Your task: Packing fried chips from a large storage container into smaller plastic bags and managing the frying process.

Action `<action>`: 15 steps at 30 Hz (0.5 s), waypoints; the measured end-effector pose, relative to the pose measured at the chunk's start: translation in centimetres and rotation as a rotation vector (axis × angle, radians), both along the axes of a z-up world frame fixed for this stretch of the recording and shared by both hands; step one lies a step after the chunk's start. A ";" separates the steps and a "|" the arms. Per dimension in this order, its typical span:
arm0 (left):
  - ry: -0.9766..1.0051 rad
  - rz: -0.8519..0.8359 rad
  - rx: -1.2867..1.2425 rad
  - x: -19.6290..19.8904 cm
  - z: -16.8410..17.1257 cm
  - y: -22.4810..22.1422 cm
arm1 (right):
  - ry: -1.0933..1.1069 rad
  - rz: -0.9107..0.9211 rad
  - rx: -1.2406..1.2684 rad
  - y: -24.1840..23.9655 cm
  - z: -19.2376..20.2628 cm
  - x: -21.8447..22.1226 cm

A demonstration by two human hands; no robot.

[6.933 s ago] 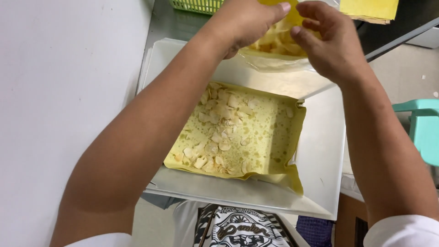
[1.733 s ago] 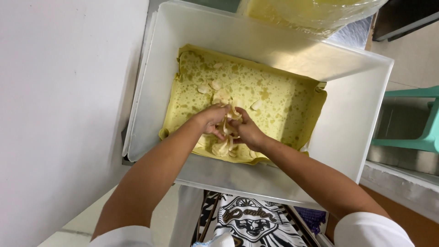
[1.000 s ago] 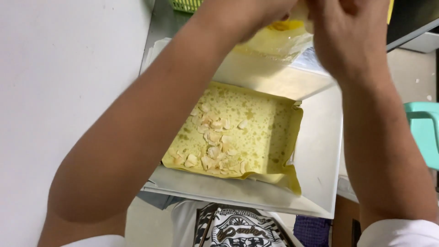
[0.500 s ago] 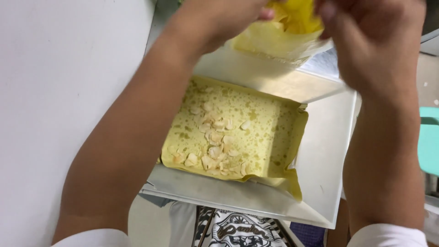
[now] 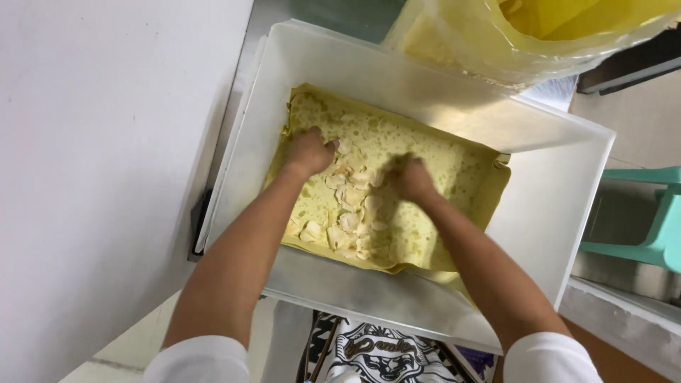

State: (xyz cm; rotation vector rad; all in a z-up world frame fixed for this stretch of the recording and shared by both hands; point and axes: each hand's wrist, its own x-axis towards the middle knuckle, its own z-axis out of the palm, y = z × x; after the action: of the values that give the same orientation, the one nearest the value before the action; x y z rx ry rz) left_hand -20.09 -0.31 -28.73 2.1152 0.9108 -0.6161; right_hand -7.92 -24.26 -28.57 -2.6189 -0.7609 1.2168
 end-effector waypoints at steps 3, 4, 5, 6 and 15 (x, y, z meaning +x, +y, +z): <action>-0.122 0.078 -0.229 -0.8 3.8 -2.0 | 0.063 0.140 0.189 2.6 0.9 -3.8; -0.121 0.082 -0.231 -0.6 2.7 -2.1 | 0.065 0.143 0.187 3.7 -0.3 -2.7; -0.065 0.186 -0.355 -0.5 1.8 -2.1 | -0.056 0.161 0.223 4.9 -1.4 -1.6; -0.010 0.289 -0.478 -0.5 0.9 -2.2 | -0.178 0.178 0.260 6.1 -2.5 -0.6; 0.128 0.001 -0.009 -2.7 2.0 1.1 | -0.183 0.622 0.100 9.1 4.6 -7.1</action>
State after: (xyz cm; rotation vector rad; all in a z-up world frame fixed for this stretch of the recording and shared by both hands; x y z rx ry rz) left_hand -22.76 0.83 -26.75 2.0865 0.9775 -0.7611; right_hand -14.97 -15.14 -23.94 -2.5078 -1.7128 1.0166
